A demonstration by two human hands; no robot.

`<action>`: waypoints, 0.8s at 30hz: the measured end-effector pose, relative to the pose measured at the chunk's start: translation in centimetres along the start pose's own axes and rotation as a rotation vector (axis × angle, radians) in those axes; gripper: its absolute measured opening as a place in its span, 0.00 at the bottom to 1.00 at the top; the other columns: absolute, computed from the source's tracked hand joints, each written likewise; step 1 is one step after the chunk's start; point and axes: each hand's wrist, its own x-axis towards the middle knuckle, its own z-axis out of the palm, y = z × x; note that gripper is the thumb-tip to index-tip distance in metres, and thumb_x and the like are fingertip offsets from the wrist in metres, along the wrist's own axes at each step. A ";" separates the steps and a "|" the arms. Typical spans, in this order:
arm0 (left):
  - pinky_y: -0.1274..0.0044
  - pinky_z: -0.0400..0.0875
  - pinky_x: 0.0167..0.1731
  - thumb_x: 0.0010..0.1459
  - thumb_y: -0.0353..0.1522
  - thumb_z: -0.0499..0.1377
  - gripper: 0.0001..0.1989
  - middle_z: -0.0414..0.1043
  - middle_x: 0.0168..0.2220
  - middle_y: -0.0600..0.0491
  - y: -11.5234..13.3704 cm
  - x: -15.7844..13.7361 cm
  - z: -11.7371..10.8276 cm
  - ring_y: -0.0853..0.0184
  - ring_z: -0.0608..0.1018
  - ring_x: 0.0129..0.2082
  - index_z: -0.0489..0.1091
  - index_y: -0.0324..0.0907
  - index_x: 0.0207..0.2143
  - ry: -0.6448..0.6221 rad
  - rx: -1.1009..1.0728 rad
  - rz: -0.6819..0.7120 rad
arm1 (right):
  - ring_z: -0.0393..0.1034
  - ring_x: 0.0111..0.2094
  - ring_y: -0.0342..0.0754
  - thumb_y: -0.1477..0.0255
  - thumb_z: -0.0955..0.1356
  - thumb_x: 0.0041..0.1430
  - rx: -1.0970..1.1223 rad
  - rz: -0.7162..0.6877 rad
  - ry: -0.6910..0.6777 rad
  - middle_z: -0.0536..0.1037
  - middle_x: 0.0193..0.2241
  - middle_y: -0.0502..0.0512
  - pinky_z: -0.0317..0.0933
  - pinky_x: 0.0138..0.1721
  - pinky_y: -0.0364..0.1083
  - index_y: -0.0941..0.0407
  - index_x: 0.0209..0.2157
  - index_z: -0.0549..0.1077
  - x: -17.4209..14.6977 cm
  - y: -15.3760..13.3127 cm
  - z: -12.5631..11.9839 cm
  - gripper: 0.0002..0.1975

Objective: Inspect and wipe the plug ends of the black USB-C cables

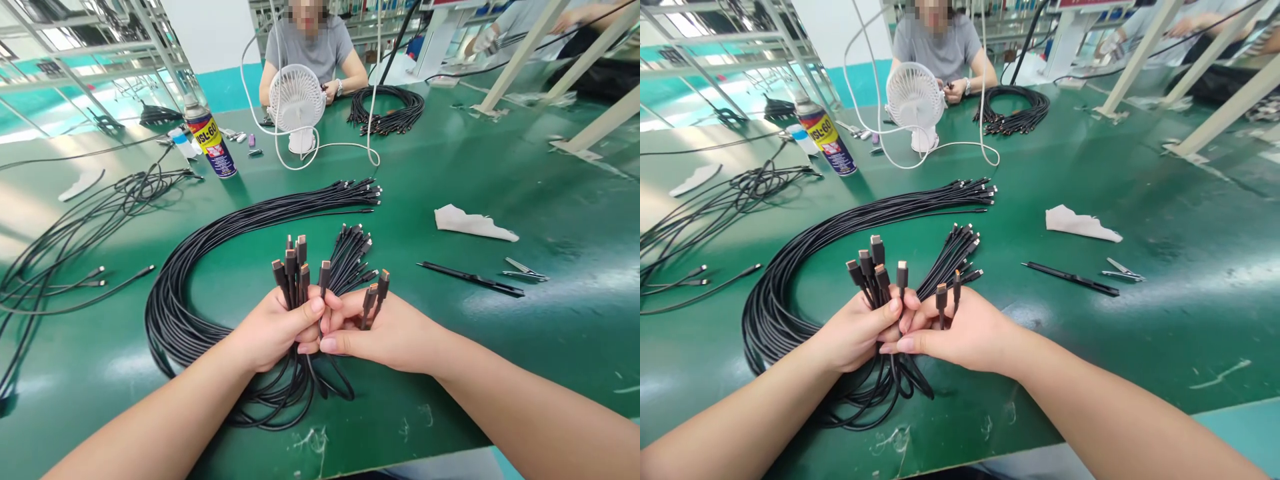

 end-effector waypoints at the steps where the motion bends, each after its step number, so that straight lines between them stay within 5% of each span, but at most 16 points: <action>1: 0.85 0.55 0.13 0.55 0.39 0.66 0.11 0.68 0.21 0.57 0.0 0.0 0.1 0.82 0.56 0.13 0.77 0.39 0.31 0.011 0.006 -0.004 | 0.72 0.31 0.46 0.68 0.73 0.50 0.012 0.002 -0.005 0.78 0.27 0.52 0.66 0.37 0.46 0.56 0.23 0.74 0.0 -0.1 0.0 0.08; 4: 0.85 0.53 0.13 0.52 0.40 0.68 0.14 0.68 0.20 0.57 0.2 -0.1 0.3 0.82 0.56 0.13 0.74 0.37 0.26 0.080 0.033 -0.017 | 0.71 0.32 0.45 0.69 0.72 0.51 0.006 0.007 -0.003 0.78 0.28 0.53 0.65 0.38 0.46 0.57 0.24 0.74 -0.2 -0.4 0.1 0.07; 10: 0.85 0.53 0.14 0.47 0.37 0.72 0.17 0.71 0.20 0.56 0.2 -0.1 0.6 0.80 0.63 0.14 0.70 0.36 0.22 0.174 0.047 -0.019 | 0.57 0.22 0.40 0.64 0.74 0.47 -0.066 0.059 0.045 0.68 0.18 0.47 0.53 0.24 0.42 0.58 0.22 0.73 -0.2 -0.2 0.3 0.12; 16: 0.85 0.55 0.15 0.43 0.38 0.73 0.19 0.64 0.15 0.60 0.1 0.0 0.8 0.79 0.63 0.14 0.66 0.37 0.21 0.255 0.125 -0.020 | 0.74 0.35 0.48 0.68 0.70 0.54 -0.060 0.030 -0.006 0.81 0.32 0.55 0.66 0.39 0.46 0.58 0.25 0.76 0.1 0.1 0.3 0.08; 24: 0.85 0.57 0.16 0.42 0.37 0.74 0.20 0.61 0.16 0.62 0.1 0.0 0.9 0.80 0.63 0.14 0.65 0.38 0.21 0.286 0.160 -0.009 | 0.77 0.37 0.46 0.75 0.69 0.57 -0.091 -0.033 -0.012 0.83 0.33 0.51 0.70 0.42 0.45 0.56 0.33 0.81 0.1 0.2 0.2 0.07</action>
